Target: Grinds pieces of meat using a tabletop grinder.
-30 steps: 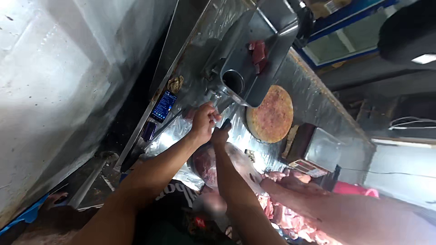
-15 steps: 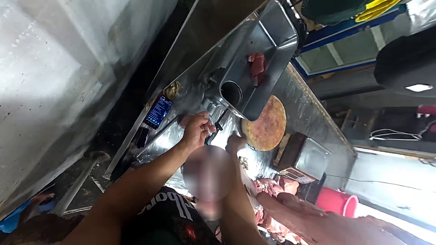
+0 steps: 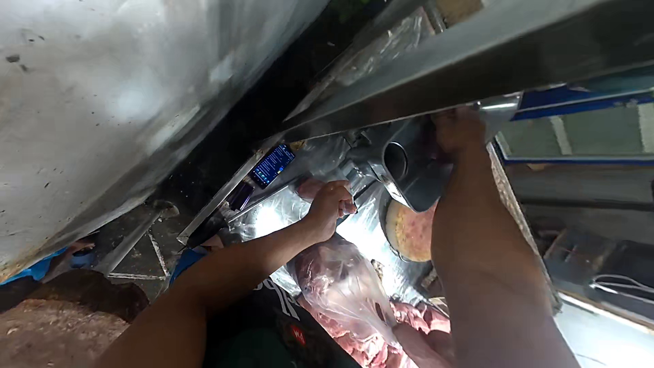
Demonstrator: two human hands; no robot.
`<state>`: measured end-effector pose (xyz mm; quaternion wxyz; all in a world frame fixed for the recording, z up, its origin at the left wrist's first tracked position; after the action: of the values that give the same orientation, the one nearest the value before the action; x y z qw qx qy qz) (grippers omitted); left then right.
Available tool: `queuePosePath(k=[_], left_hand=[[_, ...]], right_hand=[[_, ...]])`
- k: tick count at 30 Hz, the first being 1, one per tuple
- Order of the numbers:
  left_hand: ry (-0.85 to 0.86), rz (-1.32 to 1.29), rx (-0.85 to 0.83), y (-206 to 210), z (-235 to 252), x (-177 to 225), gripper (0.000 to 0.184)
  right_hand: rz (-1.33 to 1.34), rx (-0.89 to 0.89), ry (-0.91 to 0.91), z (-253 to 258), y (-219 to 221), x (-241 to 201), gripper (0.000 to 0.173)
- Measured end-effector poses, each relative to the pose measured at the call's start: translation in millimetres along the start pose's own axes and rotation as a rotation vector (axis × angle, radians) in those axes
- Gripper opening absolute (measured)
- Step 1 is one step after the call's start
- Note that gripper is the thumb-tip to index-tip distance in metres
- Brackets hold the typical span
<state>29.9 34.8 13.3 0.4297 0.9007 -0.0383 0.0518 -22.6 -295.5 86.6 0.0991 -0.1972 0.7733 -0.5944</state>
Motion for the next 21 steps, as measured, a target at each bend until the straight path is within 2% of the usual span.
queuePosePath(k=[4, 6, 10, 12, 16, 21], left_hand=[[0.000, -0.015, -0.002, -1, 2, 5, 0.037], [0.002, 0.017, -0.030, 0, 3, -1, 0.038], [-0.008, 0.064, -0.065, 7, 1, -10, 0.036], [-0.019, 0.105, -0.057, 8, -7, -11, 0.036], [-0.005, 0.068, -0.025, 0, -13, -12, 0.034], [0.015, 0.059, -0.027, -6, -16, -15, 0.035]], right_hand=[[0.004, -0.011, -0.071, -20, 10, -20, 0.060], [0.007, -0.035, -0.118, -47, 17, -28, 0.060], [0.085, -0.037, -0.142, -105, 19, -44, 0.049], [0.098, 0.026, -0.058, -130, 14, -37, 0.053], [0.172, 0.299, 0.207, -158, 12, -22, 0.042], [0.102, 0.410, 0.405, -169, 30, -30, 0.047]])
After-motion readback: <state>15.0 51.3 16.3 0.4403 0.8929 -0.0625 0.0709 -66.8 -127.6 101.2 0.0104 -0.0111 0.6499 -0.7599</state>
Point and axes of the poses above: each hand's wrist, its own z-axis towards the middle knuckle, its own y-axis out of the palm, x = y × z, the point moved 4 cm from there along z, towards the middle knuckle, and after that the axes turned 7 degrees about -z, right-handed, at the moved point
